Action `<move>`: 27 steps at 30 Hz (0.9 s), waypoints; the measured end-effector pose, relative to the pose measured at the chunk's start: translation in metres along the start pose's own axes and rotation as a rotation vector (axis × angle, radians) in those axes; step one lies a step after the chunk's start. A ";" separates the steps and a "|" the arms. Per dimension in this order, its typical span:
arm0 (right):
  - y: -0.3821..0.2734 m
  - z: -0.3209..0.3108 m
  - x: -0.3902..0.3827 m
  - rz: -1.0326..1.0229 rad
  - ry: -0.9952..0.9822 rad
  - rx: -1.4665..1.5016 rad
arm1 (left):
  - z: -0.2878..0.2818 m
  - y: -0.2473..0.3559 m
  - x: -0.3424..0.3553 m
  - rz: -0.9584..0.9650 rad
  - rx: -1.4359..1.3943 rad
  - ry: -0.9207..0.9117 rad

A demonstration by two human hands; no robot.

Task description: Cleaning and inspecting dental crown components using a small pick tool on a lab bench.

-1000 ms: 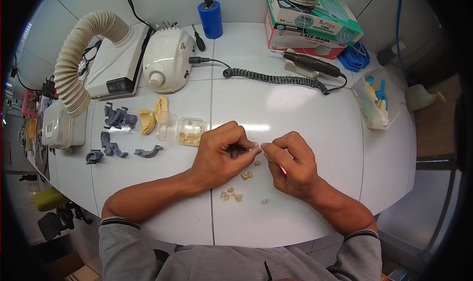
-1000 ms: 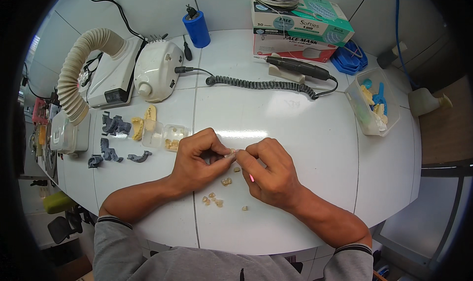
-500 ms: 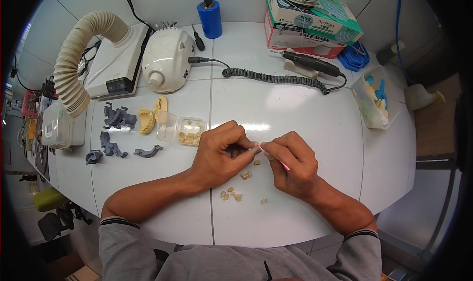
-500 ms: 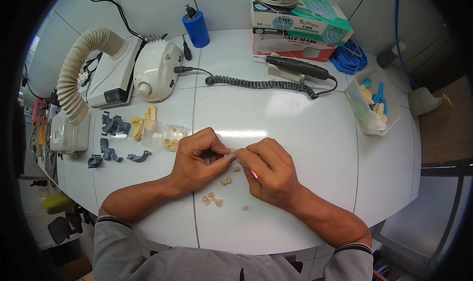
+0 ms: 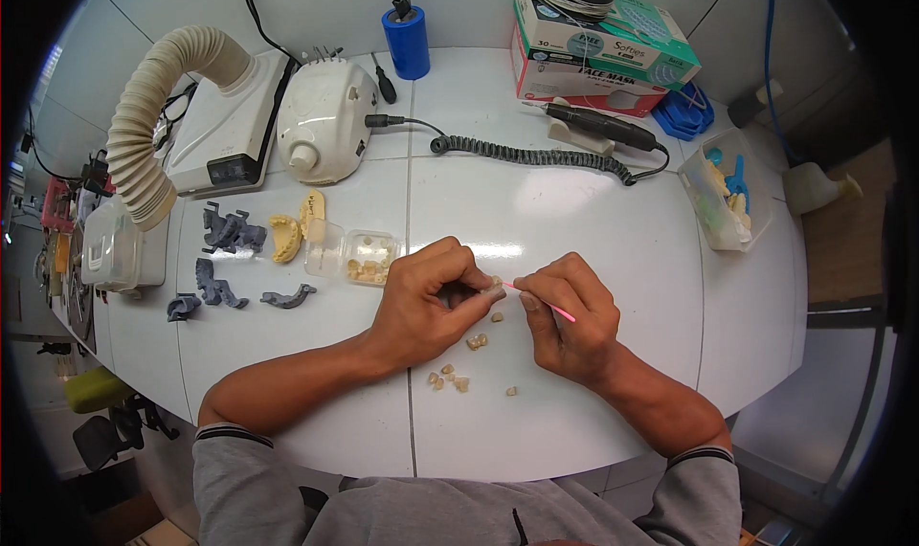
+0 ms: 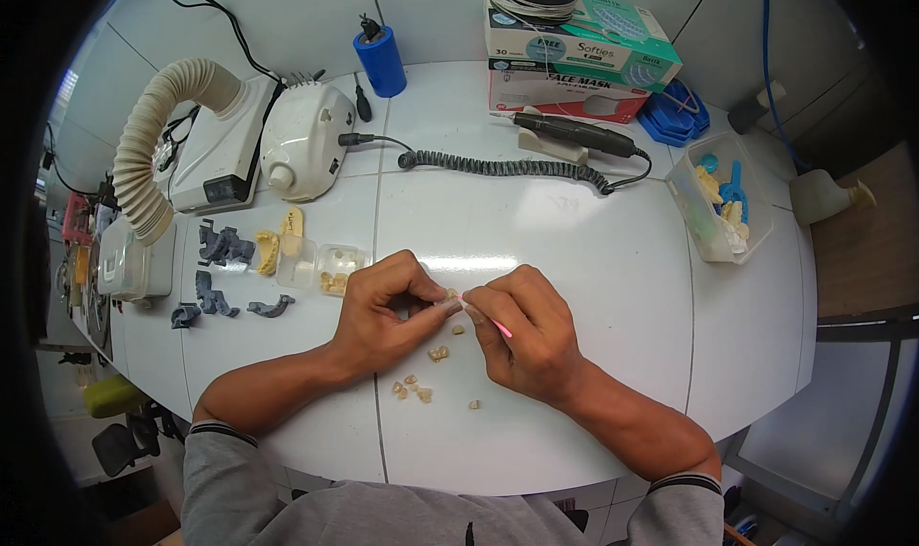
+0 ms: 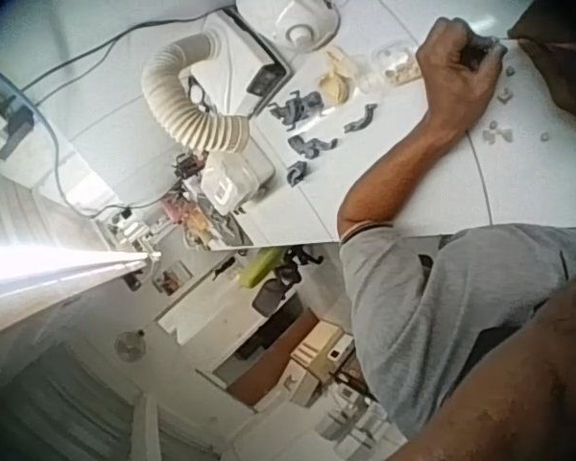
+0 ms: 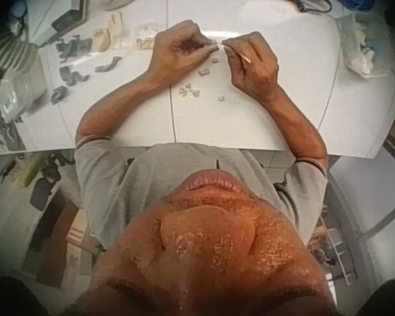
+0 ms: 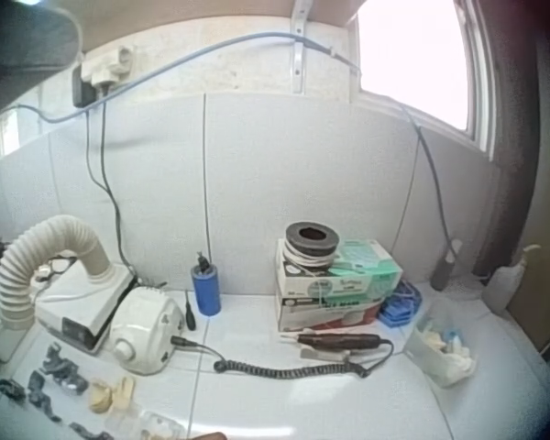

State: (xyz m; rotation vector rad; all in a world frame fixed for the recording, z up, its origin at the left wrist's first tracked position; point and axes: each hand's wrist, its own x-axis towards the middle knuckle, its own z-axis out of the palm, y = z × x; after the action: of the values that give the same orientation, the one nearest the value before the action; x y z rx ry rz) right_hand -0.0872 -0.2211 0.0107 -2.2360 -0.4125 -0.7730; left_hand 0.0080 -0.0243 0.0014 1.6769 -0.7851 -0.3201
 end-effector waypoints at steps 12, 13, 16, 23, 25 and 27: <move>-0.002 -0.003 0.002 -0.019 0.016 0.010 | 0.000 0.003 0.000 0.021 0.031 -0.025; -0.001 -0.004 0.002 -0.021 0.017 0.008 | 0.000 0.001 0.000 0.016 0.011 -0.010; 0.001 -0.003 0.001 -0.042 0.082 0.029 | 0.000 0.000 0.000 0.011 -0.004 0.001; -0.001 -0.001 0.002 -0.011 -0.023 -0.013 | -0.001 0.002 0.001 -0.009 0.008 -0.020; -0.001 0.000 0.003 -0.020 -0.049 -0.027 | -0.001 0.002 0.001 -0.012 0.010 -0.022; 0.000 0.000 0.002 -0.026 -0.037 -0.011 | -0.001 0.003 0.001 -0.016 0.012 -0.023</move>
State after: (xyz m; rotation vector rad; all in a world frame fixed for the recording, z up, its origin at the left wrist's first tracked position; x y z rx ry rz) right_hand -0.0854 -0.2205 0.0120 -2.2617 -0.4575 -0.7503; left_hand 0.0084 -0.0238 0.0043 1.6938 -0.7928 -0.3470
